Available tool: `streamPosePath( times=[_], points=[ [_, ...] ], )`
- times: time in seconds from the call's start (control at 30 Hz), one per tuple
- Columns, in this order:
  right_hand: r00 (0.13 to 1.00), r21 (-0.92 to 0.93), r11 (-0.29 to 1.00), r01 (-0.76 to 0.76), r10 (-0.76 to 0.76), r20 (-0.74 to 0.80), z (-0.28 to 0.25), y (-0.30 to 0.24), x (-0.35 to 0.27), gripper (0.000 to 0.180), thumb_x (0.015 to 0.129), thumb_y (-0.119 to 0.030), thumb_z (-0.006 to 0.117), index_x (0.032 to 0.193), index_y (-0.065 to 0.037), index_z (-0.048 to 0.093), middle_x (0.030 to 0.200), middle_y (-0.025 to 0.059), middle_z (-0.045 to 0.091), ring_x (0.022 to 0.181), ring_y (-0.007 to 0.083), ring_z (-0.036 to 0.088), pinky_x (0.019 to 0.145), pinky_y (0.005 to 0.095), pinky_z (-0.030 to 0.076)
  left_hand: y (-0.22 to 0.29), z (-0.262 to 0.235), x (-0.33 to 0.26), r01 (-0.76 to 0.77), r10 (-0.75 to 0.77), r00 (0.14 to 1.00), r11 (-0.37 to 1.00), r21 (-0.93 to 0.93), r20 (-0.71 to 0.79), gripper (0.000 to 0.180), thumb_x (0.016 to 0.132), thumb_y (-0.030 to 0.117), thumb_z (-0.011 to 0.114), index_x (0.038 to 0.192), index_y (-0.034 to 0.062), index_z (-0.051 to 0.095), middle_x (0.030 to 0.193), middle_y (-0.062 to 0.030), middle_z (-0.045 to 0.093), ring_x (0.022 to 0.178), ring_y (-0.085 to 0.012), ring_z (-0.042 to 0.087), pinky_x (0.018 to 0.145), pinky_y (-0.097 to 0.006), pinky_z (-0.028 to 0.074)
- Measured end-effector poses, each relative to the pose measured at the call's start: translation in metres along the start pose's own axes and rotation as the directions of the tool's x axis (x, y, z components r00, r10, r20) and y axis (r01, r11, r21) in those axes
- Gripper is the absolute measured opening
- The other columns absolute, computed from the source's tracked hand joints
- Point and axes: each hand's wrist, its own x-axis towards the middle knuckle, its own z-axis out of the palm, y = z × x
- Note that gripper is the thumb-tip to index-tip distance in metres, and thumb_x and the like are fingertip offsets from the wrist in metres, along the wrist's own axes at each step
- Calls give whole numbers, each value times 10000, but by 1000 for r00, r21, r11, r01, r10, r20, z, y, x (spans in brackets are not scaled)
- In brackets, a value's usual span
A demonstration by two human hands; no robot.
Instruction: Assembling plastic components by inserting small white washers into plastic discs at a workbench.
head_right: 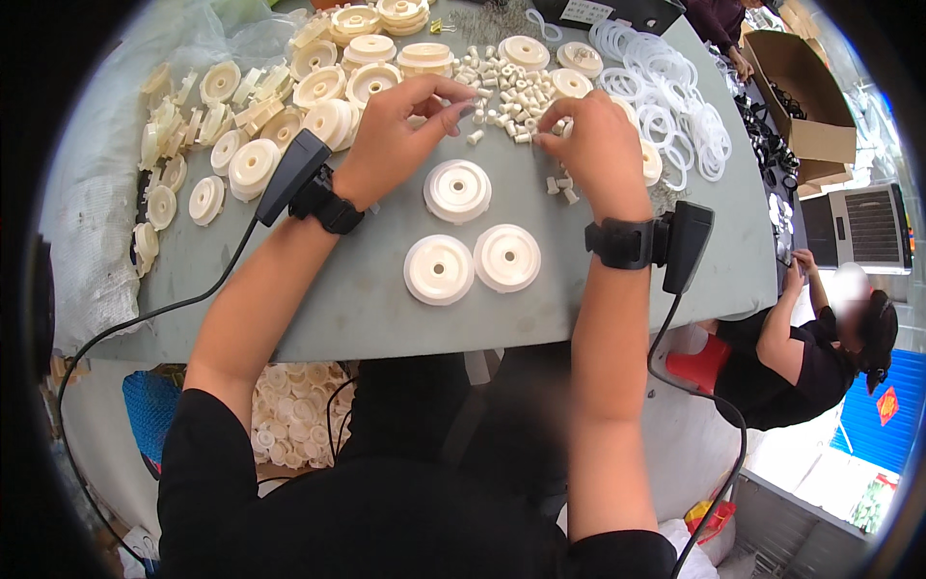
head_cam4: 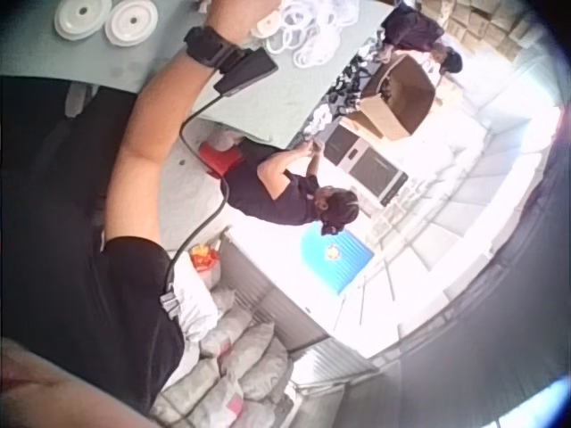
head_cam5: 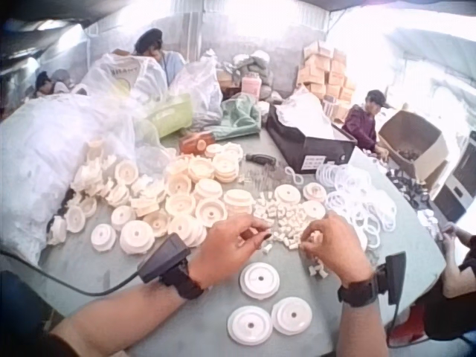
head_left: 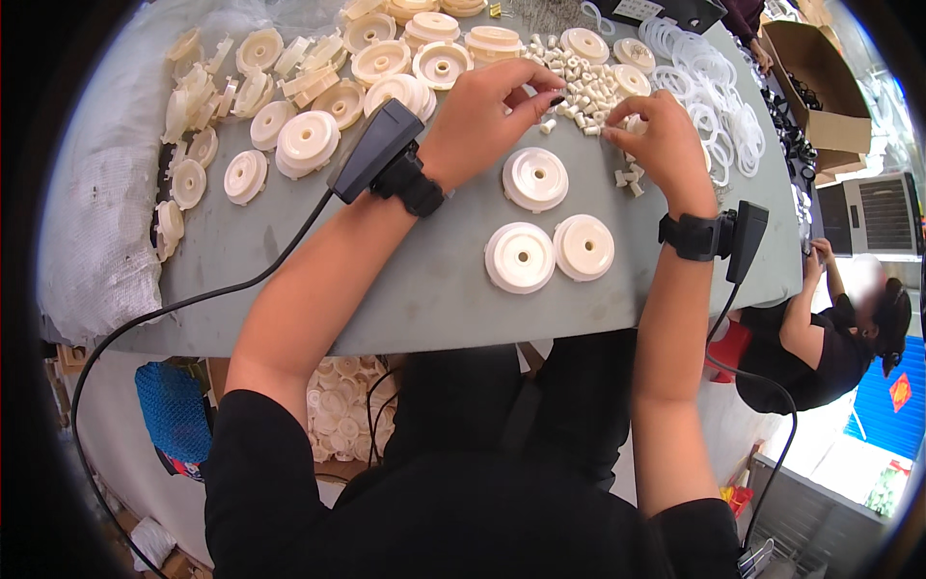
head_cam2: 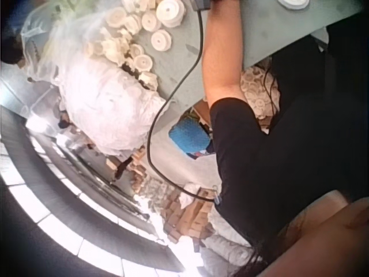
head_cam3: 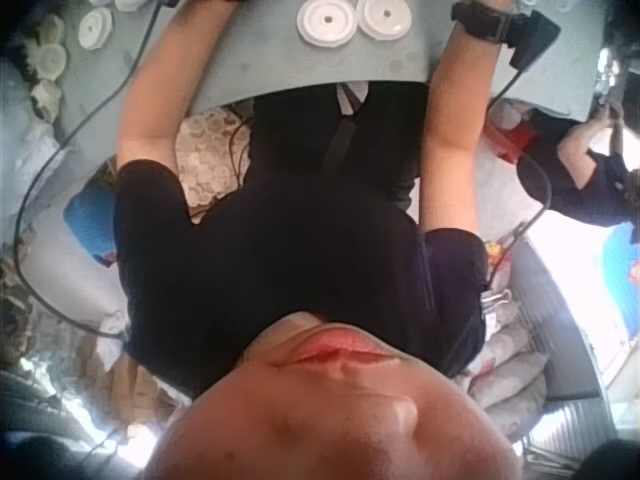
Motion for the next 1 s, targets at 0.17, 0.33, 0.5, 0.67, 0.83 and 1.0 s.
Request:
streamPosePath(
  times=[0.17, 0.33, 0.5, 0.67, 0.83, 1.0],
  points=[
    [999, -33, 998, 53, -53, 1, 6, -4, 1, 132, 641, -182, 728, 741, -118, 669, 773, 113, 555, 819, 288, 553, 718, 379, 435, -1, 4, -1, -30, 28, 998, 999, -32, -59, 127, 806, 99, 625, 908, 25, 617, 807, -70, 636, 614, -143, 588, 567, -250, 465],
    [998, 321, 946, -55, 53, 17, 1, 6, 5, 170, 702, -225, 724, 754, -78, 656, 762, 56, 574, 693, 177, 530, 615, 306, 421, -1, 2, -2, 25, -24, 999, 999, -29, 26, 172, 831, 18, 560, 994, 18, 613, 928, -42, 626, 707, -108, 607, 639, -228, 495],
    [981, 761, 647, -51, -110, 159, -12, -10, 1, 193, 807, -210, 661, 837, -24, 619, 748, -28, 558, 722, 46, 468, 616, 200, 384, 5, 1, -2, 35, -33, 999, 999, -38, 42, 173, 838, 16, 545, 999, 19, 610, 946, -49, 628, 717, -108, 605, 644, -229, 494],
    [947, 866, 494, -79, -235, 220, -13, -11, 2, 187, 848, -216, 612, 914, -42, 596, 820, -30, 574, 780, 53, 501, 723, 203, 394, 2, 3, -1, 40, -32, 998, 982, -186, 46, 176, 852, 13, 528, 1015, 4, 595, 964, -66, 628, 719, -111, 596, 663, -225, 487],
    [931, 903, 413, -120, -269, 247, -15, -8, 1, 185, 857, -228, 594, 915, -53, 585, 857, -13, 589, 816, 63, 527, 770, 219, 404, 3, 4, -1, 45, -36, 999, 946, -322, 34, 171, 869, 35, 534, 1029, -6, 581, 962, -70, 624, 725, -118, 590, 667, -221, 480],
    [908, 895, 423, -143, -303, 288, -15, -6, 0, 172, 856, -224, 593, 907, -60, 586, 852, -1, 597, 828, 71, 541, 775, 219, 409, 13, 5, -4, 33, -7, 996, 948, -316, 84, 170, 871, 37, 536, 1029, -4, 582, 964, -69, 618, 729, -120, 593, 671, -221, 481]
  ],
)
